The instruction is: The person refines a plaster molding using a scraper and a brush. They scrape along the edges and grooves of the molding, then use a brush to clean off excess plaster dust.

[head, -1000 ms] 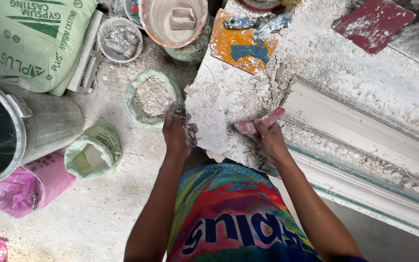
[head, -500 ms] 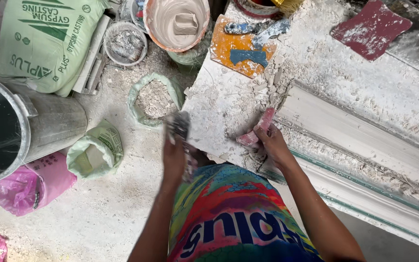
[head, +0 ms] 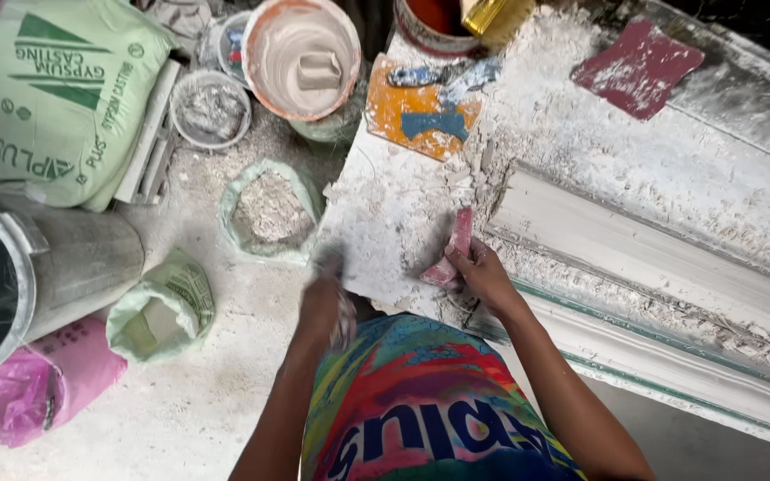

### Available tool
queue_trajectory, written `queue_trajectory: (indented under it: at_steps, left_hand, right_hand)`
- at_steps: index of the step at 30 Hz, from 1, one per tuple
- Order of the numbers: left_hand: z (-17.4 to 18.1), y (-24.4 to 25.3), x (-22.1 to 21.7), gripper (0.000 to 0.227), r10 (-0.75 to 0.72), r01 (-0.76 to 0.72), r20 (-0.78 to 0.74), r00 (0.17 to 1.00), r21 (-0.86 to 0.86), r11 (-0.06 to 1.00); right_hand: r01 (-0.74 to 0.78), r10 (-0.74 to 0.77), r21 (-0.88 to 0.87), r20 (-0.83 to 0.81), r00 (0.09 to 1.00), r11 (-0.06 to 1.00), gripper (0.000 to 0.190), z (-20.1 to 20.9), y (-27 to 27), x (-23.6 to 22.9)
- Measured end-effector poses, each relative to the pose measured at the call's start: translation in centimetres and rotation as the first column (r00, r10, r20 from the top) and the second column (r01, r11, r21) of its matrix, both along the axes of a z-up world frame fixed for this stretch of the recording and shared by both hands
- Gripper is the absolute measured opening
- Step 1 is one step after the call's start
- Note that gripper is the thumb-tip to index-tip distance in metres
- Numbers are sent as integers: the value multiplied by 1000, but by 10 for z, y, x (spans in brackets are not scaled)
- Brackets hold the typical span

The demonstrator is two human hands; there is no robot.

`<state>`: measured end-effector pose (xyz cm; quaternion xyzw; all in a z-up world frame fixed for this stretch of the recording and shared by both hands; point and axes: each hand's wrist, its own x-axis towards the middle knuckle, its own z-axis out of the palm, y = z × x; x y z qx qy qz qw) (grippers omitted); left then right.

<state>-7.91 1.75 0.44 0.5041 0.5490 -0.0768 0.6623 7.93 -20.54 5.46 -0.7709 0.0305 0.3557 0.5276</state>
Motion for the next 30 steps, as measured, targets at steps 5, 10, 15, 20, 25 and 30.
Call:
queue_trajectory:
  at_steps: [5,10,15,20,25,30]
  left_hand:
    - [117,6,4,71,-418,421,-88,904,354,835]
    - [-35,57,2,60,-452,821,-685,571,478,312]
    - [-43,11,5,65,-582,939,-755,303,341,47]
    - [-6,-10,-27,56,-655,927,-707,267,373,-25]
    - [78,-12,26,40,-862,882,-281,421,349,317]
    - [50,11,87,28,-838,772,-75,540,441,458]
  right_hand:
    - [-162,182,-264,51,982,951,49,38,24,20]
    - [94,-98,39,131,987,995,72,-25,69,101]
    - [523,-474,382,-222,852,762,29,-48,104,131]
    - [202,-222,212,75,972,956,53,-15,54,106]
    - [213,-218,57,103,971,975,26,-22,-46,61]
    - [502,-490,-162,108,865,850,59,-41,-117,0]
